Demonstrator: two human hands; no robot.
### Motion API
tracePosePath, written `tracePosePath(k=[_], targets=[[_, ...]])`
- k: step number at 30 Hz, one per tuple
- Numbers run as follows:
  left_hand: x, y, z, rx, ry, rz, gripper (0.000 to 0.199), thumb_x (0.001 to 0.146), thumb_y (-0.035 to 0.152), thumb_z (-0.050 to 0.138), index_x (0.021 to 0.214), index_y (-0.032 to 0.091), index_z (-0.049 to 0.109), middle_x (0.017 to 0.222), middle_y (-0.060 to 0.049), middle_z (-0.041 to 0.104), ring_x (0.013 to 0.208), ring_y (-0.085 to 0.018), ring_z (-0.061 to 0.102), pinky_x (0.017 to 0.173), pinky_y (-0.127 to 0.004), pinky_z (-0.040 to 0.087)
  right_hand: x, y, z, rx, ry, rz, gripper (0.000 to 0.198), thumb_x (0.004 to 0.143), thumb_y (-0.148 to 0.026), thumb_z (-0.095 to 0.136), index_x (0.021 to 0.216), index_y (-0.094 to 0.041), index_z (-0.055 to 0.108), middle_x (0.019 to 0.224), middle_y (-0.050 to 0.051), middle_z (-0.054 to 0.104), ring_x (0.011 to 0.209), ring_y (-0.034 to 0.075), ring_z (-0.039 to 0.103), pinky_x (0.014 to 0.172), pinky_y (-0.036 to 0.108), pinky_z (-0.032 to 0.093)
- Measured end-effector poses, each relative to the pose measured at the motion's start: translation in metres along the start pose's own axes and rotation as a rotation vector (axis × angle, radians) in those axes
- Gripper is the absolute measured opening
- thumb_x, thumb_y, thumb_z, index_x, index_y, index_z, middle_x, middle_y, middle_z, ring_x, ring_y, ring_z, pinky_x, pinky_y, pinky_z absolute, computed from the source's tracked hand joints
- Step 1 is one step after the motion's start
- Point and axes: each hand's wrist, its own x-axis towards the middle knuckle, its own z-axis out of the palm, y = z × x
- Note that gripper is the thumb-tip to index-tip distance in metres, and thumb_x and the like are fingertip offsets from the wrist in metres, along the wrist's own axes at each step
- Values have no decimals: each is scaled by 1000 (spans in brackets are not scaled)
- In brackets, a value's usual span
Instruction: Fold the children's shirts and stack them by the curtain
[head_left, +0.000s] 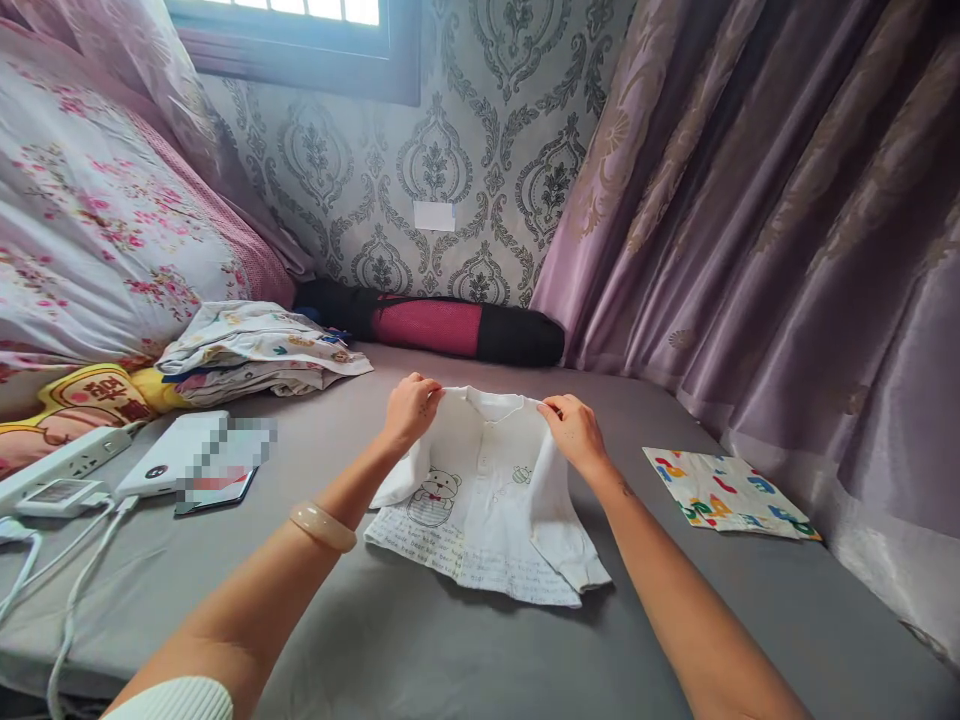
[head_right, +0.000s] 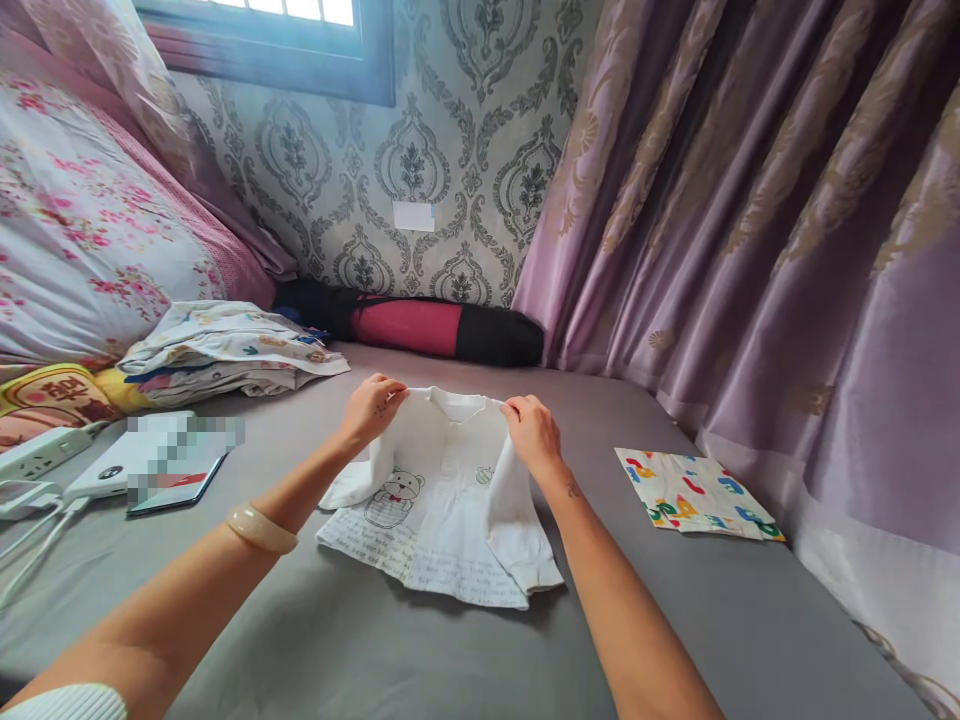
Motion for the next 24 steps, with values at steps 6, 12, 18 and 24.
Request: tracePosePath(k=[6, 12, 18, 24], targets=[[-3, 5, 23, 63, 18, -48, 30, 97, 32, 41, 100, 21, 69, 106, -9, 66, 103, -26, 56, 82, -37, 40, 0, 6, 17, -77, -31, 62, 26, 95, -33, 48, 96, -23, 72, 98, 5, 68, 91, 18, 61, 75, 26, 41], [8, 0, 41, 56, -1, -76, 29, 97, 31, 40, 99, 20, 67, 107, -10, 66, 106, -26, 56, 85, -39, 37, 8, 13, 32, -106, -66, 116, 25, 96, -33, 48, 98, -22, 71, 101, 6, 67, 92, 18, 60, 74, 25, 40], [27, -8, 55, 82, -71, -86, 29, 97, 29, 40, 99, 21, 67, 106, -10, 67, 106, -27, 56, 86, -39, 38, 24, 24, 52, -112, -110, 154, 25, 96, -33, 48, 99, -23, 72, 104, 6, 68, 94, 18, 61, 73, 25, 40], [46, -15, 69, 105, -128, -89, 29, 95, 27, 39, 100, 21, 68, 108, -10, 67, 108, -28, 57, 87, -40, 39, 41, 35, 71, -121, -157, 185, 26, 97, -33, 48, 101, -24, 71, 106, 5, 68, 98, 18, 61, 75, 25, 41]])
